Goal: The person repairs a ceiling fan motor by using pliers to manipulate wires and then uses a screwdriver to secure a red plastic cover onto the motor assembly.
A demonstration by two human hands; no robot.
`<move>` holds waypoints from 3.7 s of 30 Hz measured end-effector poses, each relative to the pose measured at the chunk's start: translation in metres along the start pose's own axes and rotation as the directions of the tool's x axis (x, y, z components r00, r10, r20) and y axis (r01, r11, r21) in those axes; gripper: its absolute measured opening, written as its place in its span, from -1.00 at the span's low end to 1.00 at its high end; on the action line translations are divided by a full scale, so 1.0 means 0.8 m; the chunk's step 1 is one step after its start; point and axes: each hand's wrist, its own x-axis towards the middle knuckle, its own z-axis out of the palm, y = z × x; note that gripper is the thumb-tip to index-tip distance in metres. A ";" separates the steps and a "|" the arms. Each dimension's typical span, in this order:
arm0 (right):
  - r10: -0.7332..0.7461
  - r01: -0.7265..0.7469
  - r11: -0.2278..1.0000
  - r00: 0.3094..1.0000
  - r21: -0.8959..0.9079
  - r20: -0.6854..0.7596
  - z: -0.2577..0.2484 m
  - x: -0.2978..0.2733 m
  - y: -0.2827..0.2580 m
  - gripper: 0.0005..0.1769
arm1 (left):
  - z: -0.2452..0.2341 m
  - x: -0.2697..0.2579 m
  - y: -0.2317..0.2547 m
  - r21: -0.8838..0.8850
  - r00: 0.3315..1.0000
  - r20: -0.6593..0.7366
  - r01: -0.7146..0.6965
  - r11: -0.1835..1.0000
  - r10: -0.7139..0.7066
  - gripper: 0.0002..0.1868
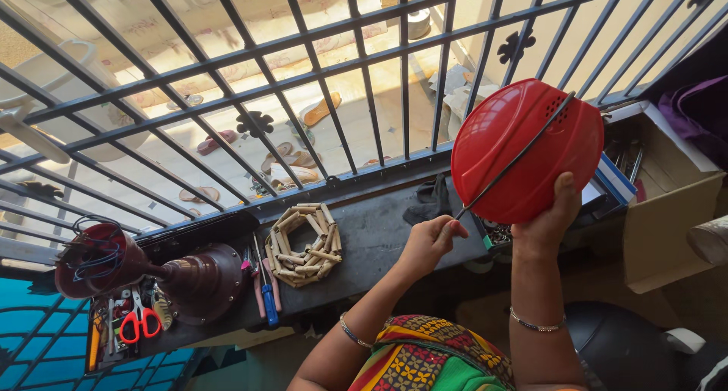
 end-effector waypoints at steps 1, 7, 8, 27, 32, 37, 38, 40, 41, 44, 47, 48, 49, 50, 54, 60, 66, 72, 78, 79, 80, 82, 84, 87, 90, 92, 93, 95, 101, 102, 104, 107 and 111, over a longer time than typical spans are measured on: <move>-0.032 0.032 0.999 0.999 -0.005 -0.015 0.002 0.003 0.002 0.19 | 0.000 -0.002 0.014 0.073 0.998 0.028 0.057 0.996 -0.059 -0.55; -0.231 0.219 0.951 0.973 -0.218 -0.030 -0.018 0.006 0.023 0.15 | -0.038 -0.041 0.084 0.493 0.982 0.186 -0.076 0.867 -0.020 -0.63; -0.215 0.201 0.953 0.976 -0.227 -0.038 -0.022 0.004 0.027 0.14 | -0.055 -0.040 0.097 0.586 0.981 0.181 -0.164 0.794 0.069 -0.66; 0.426 -0.301 0.871 0.857 -0.389 0.291 -0.042 -0.085 0.024 0.23 | -0.134 0.035 0.219 0.641 0.658 0.595 -0.735 0.221 0.461 -0.57; 0.511 -0.383 0.844 0.785 -0.376 0.349 -0.056 -0.101 0.024 0.31 | -0.175 0.050 0.204 0.514 0.735 0.470 -0.678 0.526 0.488 -0.67; 0.580 -0.461 0.809 0.728 -0.365 0.367 -0.071 -0.114 0.028 0.33 | -0.184 0.071 0.142 0.287 0.768 0.432 -0.615 0.735 0.473 -0.82; 0.580 -0.486 0.813 0.729 -0.322 0.365 -0.074 -0.115 0.031 0.32 | -0.186 0.074 0.128 0.257 0.768 0.411 -0.614 0.746 0.491 -0.83; 0.582 -0.532 0.813 0.732 -0.235 0.356 -0.088 -0.115 0.041 0.30 | -0.185 0.081 0.102 0.155 0.775 0.367 -0.597 0.787 0.515 -0.82; 0.579 -0.554 0.812 0.731 -0.182 0.362 -0.098 -0.116 0.050 0.25 | -0.184 0.082 0.089 0.084 0.782 0.344 -0.577 0.813 0.520 -0.81; 0.594 -0.638 0.770 0.714 -0.003 0.370 -0.137 -0.122 0.085 0.09 | -0.173 0.084 0.049 -0.071 0.807 0.273 -0.526 0.847 0.524 -0.79; 0.614 -0.718 0.668 0.681 0.198 0.398 -0.174 -0.126 0.118 -0.09 | -0.155 0.072 0.011 -0.319 0.896 0.132 -0.367 0.874 0.424 -0.78; 0.600 -0.724 0.641 0.679 0.253 0.423 -0.179 -0.125 0.124 -0.15 | -0.149 0.066 0.001 -0.423 0.930 0.084 -0.293 0.857 0.359 -0.78; 0.585 -0.729 0.611 0.679 0.310 0.444 -0.180 -0.127 0.126 -0.19 | -0.143 0.062 -0.008 -0.419 0.942 0.041 -0.287 0.862 0.334 -0.77; 0.621 -0.724 0.641 0.685 0.257 0.381 -0.174 -0.129 0.125 -0.15 | -0.138 0.059 -0.015 -0.415 0.951 -0.002 -0.281 0.865 0.308 -0.75; 0.649 -0.709 0.684 0.698 0.169 0.303 -0.109 -0.124 0.105 -0.04 | -0.134 0.037 -0.036 -0.257 0.959 -0.081 -0.282 0.924 0.270 -0.68; 0.645 -0.679 0.711 0.734 0.183 0.213 -0.032 -0.118 0.086 0.01 | -0.108 -0.014 -0.060 -0.325 0.998 -0.048 -0.056 0.944 0.043 -0.28; 0.655 -0.670 0.701 0.740 0.243 0.151 -0.043 -0.133 0.132 -0.09 | -0.079 -0.057 -0.095 -0.330 0.993 -0.072 0.061 0.942 -0.089 0.22; 0.742 -0.751 0.603 0.652 0.268 0.157 -0.050 -0.169 0.172 -0.14 | -0.099 -0.089 -0.123 -0.111 0.988 -0.155 -0.020 0.994 0.003 0.23; 0.794 -0.823 0.530 0.566 0.204 0.220 -0.059 -0.190 0.217 -0.13 | -0.137 -0.112 -0.155 -0.261 0.930 -0.142 0.294 0.919 -0.338 0.23; 0.790 -0.828 0.533 0.561 0.177 0.245 -0.054 -0.190 0.222 -0.14 | -0.142 -0.113 -0.152 -0.299 0.930 -0.165 0.269 0.915 -0.328 0.17; 0.773 -0.814 0.568 0.579 0.125 0.259 -0.049 -0.186 0.225 -0.18 | -0.146 -0.114 -0.148 -0.335 0.929 -0.188 0.244 0.910 -0.318 0.13; 0.742 -0.776 0.630 0.608 0.016 0.281 -0.041 -0.179 0.225 -0.25 | -0.152 -0.113 -0.142 -0.285 0.938 -0.272 0.134 0.949 -0.214 0.02; 0.763 -0.740 0.642 0.640 -0.199 0.083 -0.028 -0.180 0.232 -0.31 | -0.166 -0.106 -0.137 -0.084 0.936 -0.353 -0.039 0.996 0.007 -0.10; 0.740 -0.698 0.648 0.672 -0.304 0.036 -0.021 -0.195 0.240 -0.35 | -0.186 -0.087 -0.119 0.421 0.939 -0.339 0.105 0.901 0.049 -0.23; 0.781 -0.763 0.616 0.624 -0.196 0.027 -0.028 -0.195 0.246 -0.36 | -0.181 -0.072 -0.083 0.562 0.957 -0.281 0.222 0.797 -0.068 -0.04; 0.814 -0.811 0.577 0.581 -0.102 -0.014 -0.040 -0.202 0.245 -0.38 | -0.172 -0.061 -0.066 0.549 0.964 -0.250 0.215 0.808 -0.088 0.00; 0.817 -0.817 0.573 0.576 -0.070 -0.031 -0.046 -0.199 0.246 -0.40 | -0.167 -0.055 -0.060 0.541 0.967 -0.236 0.213 0.814 -0.097 0.03; 0.815 -0.820 0.568 0.572 -0.069 -0.087 -0.059 -0.193 0.244 -0.45 | -0.156 -0.047 -0.053 0.573 0.966 -0.214 0.244 0.782 -0.145 0.07; 0.749 -0.783 0.597 0.623 -0.177 -0.227 -0.083 -0.175 0.236 -0.55 | -0.123 -0.023 -0.040 0.678 0.970 -0.183 0.241 0.694 -0.158 0.29; 0.735 -0.766 0.615 0.642 -0.185 -0.217 -0.089 -0.170 0.240 -0.56 | -0.118 -0.022 -0.038 0.693 0.969 -0.177 0.245 0.678 -0.170 0.31; 0.691 -0.724 0.655 0.690 -0.217 -0.216 -0.099 -0.159 0.242 -0.55 | -0.104 -0.017 -0.030 0.697 0.965 -0.189 0.263 0.667 -0.183 0.31; 0.619 -0.664 0.698 0.748 -0.267 -0.241 -0.092 -0.139 0.227 -0.47 | -0.088 -0.003 -0.017 0.706 0.959 -0.184 0.282 0.650 -0.217 0.34; 0.592 -0.630 0.647 0.770 -0.430 -0.237 -0.051 -0.118 0.193 -0.24 | -0.070 0.002 -0.012 0.712 0.963 -0.134 0.259 0.653 -0.236 0.40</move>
